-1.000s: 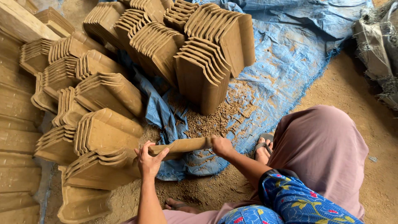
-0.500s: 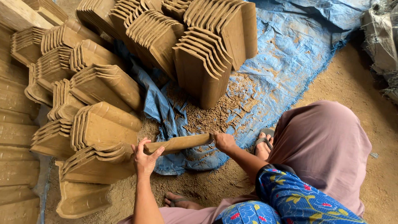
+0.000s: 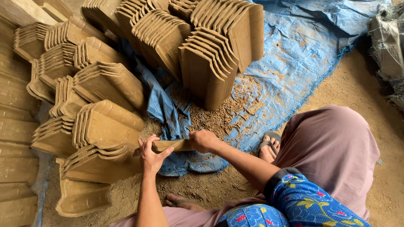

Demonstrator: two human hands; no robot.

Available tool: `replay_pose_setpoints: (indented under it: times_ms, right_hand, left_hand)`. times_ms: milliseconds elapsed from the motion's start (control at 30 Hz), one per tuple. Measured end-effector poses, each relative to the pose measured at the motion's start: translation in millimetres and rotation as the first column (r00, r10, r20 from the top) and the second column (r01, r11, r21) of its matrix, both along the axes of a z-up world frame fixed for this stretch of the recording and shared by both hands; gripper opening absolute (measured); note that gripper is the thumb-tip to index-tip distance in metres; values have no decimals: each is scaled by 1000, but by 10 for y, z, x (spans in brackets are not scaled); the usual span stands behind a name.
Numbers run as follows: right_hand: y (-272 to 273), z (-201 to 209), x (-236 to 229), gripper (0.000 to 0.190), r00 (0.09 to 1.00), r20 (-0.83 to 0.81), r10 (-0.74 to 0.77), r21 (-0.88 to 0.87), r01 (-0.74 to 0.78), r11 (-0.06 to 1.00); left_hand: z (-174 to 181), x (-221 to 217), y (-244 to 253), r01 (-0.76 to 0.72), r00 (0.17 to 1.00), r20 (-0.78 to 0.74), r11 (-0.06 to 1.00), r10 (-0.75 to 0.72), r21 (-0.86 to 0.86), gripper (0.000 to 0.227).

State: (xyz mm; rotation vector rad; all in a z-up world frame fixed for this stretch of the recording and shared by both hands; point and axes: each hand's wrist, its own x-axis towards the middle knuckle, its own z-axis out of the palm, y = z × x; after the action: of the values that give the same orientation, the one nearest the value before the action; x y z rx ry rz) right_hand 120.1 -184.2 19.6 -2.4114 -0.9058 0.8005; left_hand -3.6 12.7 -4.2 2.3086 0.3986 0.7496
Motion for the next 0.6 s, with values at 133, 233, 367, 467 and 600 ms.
replay_pose_setpoints:
  times_ms: [133,233,367,467,600]
  right_hand:
    - [-86,83,-140,27,988,104,116,19,-119,993]
    - [-136,-321,-124,32,993,115,37,-146,-20,989]
    - [-240,-859,62,29,977,208,50,-298,15,954]
    - [-424,-1143,163,24,989,146,-21,-384,77,920]
    - [-902,-2576,443,22,997,67,-48,-573,78,816]
  left_hand:
    - [-46,16,43,8,1000,14,1000,-8,13,69]
    - [-73,-46,58,-3,1000,19,1000,2,21,68]
    - [-70,-57,109,-13,1000,8,1000,13,15,68]
    - [-103,-89,117,-39,998,-41,999,38,-15,66]
    - [-150,-80,141,-71,995,-67,997,70,-12,66]
